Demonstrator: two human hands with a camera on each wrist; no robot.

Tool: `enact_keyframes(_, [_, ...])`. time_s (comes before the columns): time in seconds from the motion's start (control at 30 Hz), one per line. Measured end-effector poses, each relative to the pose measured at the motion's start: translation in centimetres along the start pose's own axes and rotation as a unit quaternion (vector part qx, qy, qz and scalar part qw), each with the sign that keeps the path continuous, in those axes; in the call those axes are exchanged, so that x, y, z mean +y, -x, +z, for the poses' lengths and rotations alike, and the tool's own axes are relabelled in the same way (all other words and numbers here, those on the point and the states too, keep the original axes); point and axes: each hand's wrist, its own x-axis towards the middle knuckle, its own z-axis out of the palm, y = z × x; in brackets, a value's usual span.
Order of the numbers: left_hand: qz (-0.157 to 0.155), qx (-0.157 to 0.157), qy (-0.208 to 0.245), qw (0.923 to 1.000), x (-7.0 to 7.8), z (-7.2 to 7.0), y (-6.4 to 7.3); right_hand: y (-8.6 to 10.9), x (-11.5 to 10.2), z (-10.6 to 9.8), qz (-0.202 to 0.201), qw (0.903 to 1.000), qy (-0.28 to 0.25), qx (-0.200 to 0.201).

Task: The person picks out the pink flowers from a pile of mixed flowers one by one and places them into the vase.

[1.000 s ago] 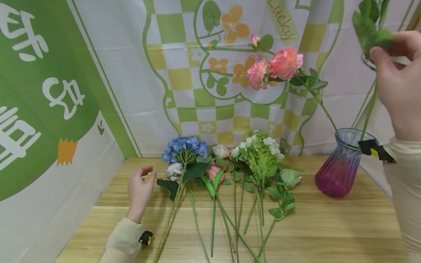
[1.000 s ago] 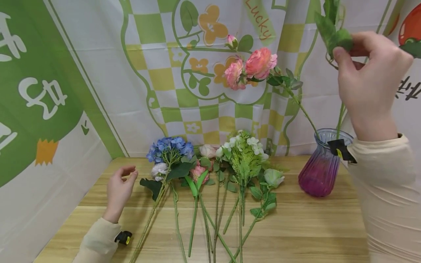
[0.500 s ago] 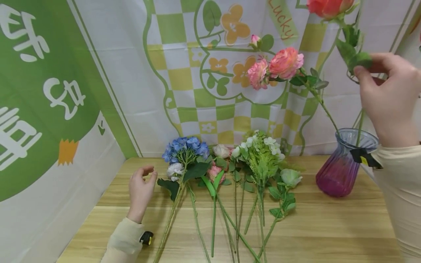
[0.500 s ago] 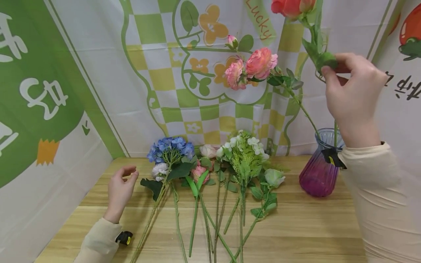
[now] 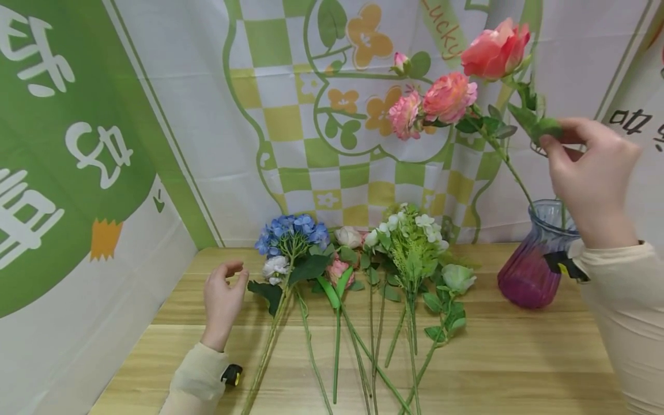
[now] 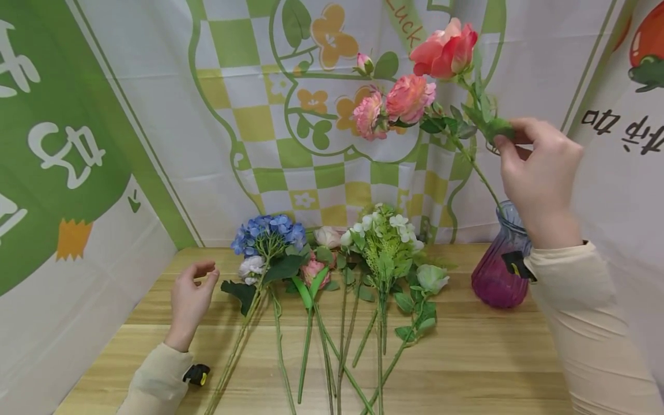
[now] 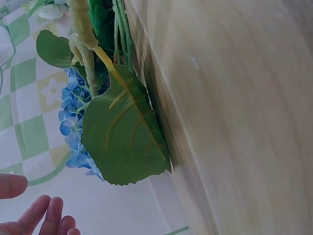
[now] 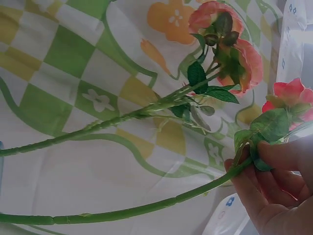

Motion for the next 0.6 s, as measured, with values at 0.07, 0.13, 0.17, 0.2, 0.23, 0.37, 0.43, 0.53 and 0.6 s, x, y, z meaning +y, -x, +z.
enact_keyframes(0.07, [0.004, 0.002, -0.002, 1.0, -0.1, 0.0, 0.0, 0.1, 0.2, 0.2, -0.002, 1.0, -0.007, -0.002])
enact_keyframes(0.13, [0.007, 0.002, -0.005, 1.0, -0.2, 0.1, -0.1, 0.3, 0.5, 0.2, 0.001, 0.9999, -0.01, -0.008])
enact_keyframes(0.17, [0.01, 0.002, -0.006, 0.9999, -0.3, 0.1, -0.1, 0.4, 0.6, 0.3, 0.0, 0.9999, -0.011, -0.01])
enact_keyframes(0.2, [0.011, 0.002, -0.007, 0.9999, -0.3, 0.1, -0.1, 0.5, 0.7, 0.3, 0.001, 0.9998, -0.013, -0.013])
enact_keyframes(0.23, [0.013, 0.001, -0.008, 0.9999, -0.3, 0.1, -0.1, 0.6, 0.9, 0.4, -0.001, 0.9998, -0.012, -0.014])
enact_keyframes(0.37, [0.017, -0.002, -0.01, 0.9998, -0.4, 0.1, 0.0, 1.0, 1.4, 0.6, -0.008, 0.9998, -0.011, -0.018])
enact_keyframes(0.43, [0.018, -0.003, -0.012, 0.9998, -0.4, 0.2, 0.0, 1.2, 1.6, 0.8, -0.011, 0.9997, -0.01, -0.019])
enact_keyframes(0.53, [0.022, -0.004, -0.016, 0.9996, -0.3, 0.3, 0.1, 1.4, 2.0, 0.9, -0.012, 0.9996, -0.01, -0.022])
enact_keyframes(0.6, [0.027, -0.007, -0.023, 0.9994, -0.2, 0.3, 0.1, 1.5, 2.2, 0.9, -0.012, 0.9996, -0.012, -0.023])
